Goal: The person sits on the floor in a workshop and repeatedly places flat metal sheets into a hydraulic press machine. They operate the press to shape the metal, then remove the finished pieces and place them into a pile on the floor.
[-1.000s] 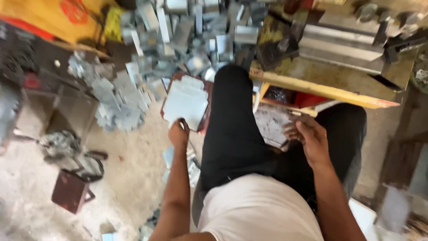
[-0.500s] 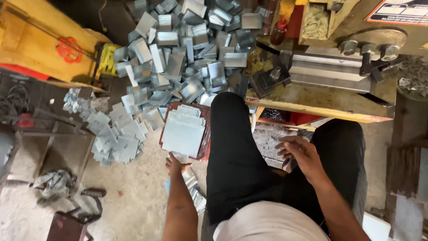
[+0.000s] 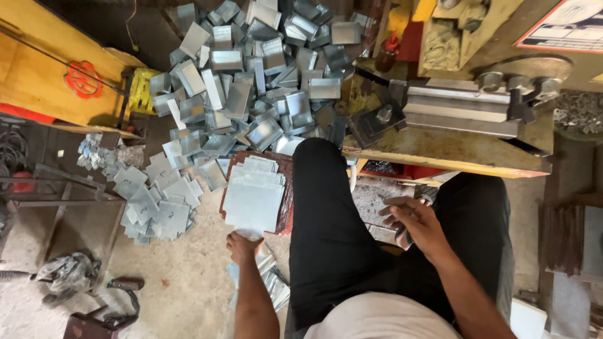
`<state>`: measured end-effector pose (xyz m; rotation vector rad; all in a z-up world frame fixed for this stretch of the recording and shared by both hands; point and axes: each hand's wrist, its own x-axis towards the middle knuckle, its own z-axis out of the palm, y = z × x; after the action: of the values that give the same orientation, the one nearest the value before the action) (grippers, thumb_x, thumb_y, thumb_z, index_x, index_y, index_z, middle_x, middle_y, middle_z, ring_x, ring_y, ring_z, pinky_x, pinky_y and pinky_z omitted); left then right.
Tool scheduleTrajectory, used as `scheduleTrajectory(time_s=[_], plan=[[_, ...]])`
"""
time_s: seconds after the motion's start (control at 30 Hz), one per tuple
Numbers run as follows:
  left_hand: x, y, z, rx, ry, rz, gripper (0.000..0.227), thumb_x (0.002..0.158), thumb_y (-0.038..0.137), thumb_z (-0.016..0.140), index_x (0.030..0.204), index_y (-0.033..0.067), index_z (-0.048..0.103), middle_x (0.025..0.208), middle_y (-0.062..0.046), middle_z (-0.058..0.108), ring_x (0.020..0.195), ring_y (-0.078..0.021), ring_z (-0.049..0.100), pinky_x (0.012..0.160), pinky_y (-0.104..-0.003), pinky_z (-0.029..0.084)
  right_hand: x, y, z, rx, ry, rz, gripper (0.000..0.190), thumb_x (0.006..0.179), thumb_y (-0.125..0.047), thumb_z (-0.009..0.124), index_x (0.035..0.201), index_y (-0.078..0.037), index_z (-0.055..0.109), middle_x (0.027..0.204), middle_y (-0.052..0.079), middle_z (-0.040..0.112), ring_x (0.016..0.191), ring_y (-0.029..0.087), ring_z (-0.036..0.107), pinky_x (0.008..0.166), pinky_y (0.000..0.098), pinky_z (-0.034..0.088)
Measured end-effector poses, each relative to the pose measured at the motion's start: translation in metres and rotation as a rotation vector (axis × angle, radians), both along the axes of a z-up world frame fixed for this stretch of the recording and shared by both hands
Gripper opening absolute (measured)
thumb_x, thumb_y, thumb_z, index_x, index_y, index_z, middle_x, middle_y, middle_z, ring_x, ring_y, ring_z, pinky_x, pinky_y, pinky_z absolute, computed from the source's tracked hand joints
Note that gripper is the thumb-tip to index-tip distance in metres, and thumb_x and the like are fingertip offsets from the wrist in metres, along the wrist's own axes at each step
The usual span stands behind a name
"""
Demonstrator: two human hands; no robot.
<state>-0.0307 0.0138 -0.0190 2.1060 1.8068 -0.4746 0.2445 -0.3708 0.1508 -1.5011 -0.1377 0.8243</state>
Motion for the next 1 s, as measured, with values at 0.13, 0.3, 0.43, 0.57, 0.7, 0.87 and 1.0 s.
scheduleTrajectory(time_s=[0.13, 0.3, 0.43, 0.57, 0.7, 0.87, 1.0], plan=[[-0.004, -0.018, 0.004, 0.117, -0.248, -0.087, 0.124, 0.057, 0.055, 0.098, 0.143, -0.0097, 0.036, 0.138, -0.028, 0.049, 0.132, -0.0418, 0.047, 0.112, -0.049, 0.045, -0.003, -0.006, -0.001, 0.021, 0.013, -0.02, 0.033, 0.098, -0.021, 0.063, 0.12, 0.002, 0.069, 0.102, 0.012, 0.078, 0.086, 0.019, 0.073, 0.075, 0.0319, 0.057], [0.004, -0.029, 0.003, 0.094, -0.732, 0.187, 0.098, 0.064, 0.028, 0.098, 0.131, -0.0165, 0.042, 0.131, -0.032, 0.054, 0.12, -0.0415, 0.057, 0.104, -0.047, 0.05, -0.003, -0.015, -0.001, 0.006, 0.039, -0.037, 0.035, 0.097, -0.023, 0.063, 0.12, 0.002, 0.07, 0.102, 0.014, 0.079, 0.086, 0.02, 0.073, 0.076, 0.0316, 0.056], [0.015, -0.018, 0.007, -0.294, -1.386, 0.71, 0.056, 0.073, -0.001, 0.077, 0.121, 0.0018, 0.049, 0.115, -0.019, 0.063, 0.095, -0.0299, 0.067, 0.075, -0.044, 0.061, -0.01, -0.022, 0.003, 0.03, 0.04, -0.02, 0.035, 0.098, -0.024, 0.062, 0.122, 0.001, 0.069, 0.104, 0.013, 0.078, 0.088, 0.02, 0.073, 0.077, 0.0316, 0.056], [0.047, -0.003, 0.013, -0.45, -1.57, 0.997, 0.044, 0.078, -0.001, 0.07, 0.118, 0.0045, 0.052, 0.106, -0.014, 0.063, 0.088, -0.0258, 0.065, 0.072, -0.042, 0.058, -0.005, -0.02, 0.004, 0.044, 0.093, -0.032, 0.035, 0.099, -0.024, 0.06, 0.123, 0.0, 0.069, 0.104, 0.012, 0.078, 0.089, 0.019, 0.072, 0.079, 0.0308, 0.055], [0.072, -0.016, 0.013, -0.548, -1.612, 1.087, 0.034, 0.084, -0.001, 0.063, 0.116, 0.0073, 0.056, 0.096, -0.009, 0.063, 0.081, -0.0216, 0.062, 0.069, -0.04, 0.055, -0.006, -0.027, -0.003, 0.004, 0.073, -0.026, 0.034, 0.099, -0.023, 0.06, 0.121, 0.001, 0.069, 0.103, 0.013, 0.078, 0.088, 0.02, 0.073, 0.079, 0.0318, 0.055], [0.113, -0.007, 0.035, -0.277, -1.706, 0.869, 0.022, 0.094, 0.0, 0.057, 0.115, 0.006, 0.059, 0.091, -0.005, 0.066, 0.078, -0.0171, 0.062, 0.069, -0.037, 0.052, -0.004, -0.043, -0.008, 0.094, 0.097, -0.075, 0.032, 0.1, -0.021, 0.06, 0.121, 0.002, 0.068, 0.102, 0.013, 0.076, 0.088, 0.02, 0.072, 0.078, 0.0336, 0.056], [0.122, -0.021, 0.096, 0.197, -1.629, 0.225, 0.023, 0.097, -0.007, 0.055, 0.118, -0.0018, 0.062, 0.107, -0.012, 0.07, 0.096, -0.0249, 0.067, 0.085, -0.038, 0.054, -0.001, -0.046, -0.01, 0.121, 0.142, -0.121, 0.032, 0.101, -0.022, 0.058, 0.121, 0.002, 0.067, 0.104, 0.013, 0.076, 0.088, 0.021, 0.071, 0.078, 0.0343, 0.056]])
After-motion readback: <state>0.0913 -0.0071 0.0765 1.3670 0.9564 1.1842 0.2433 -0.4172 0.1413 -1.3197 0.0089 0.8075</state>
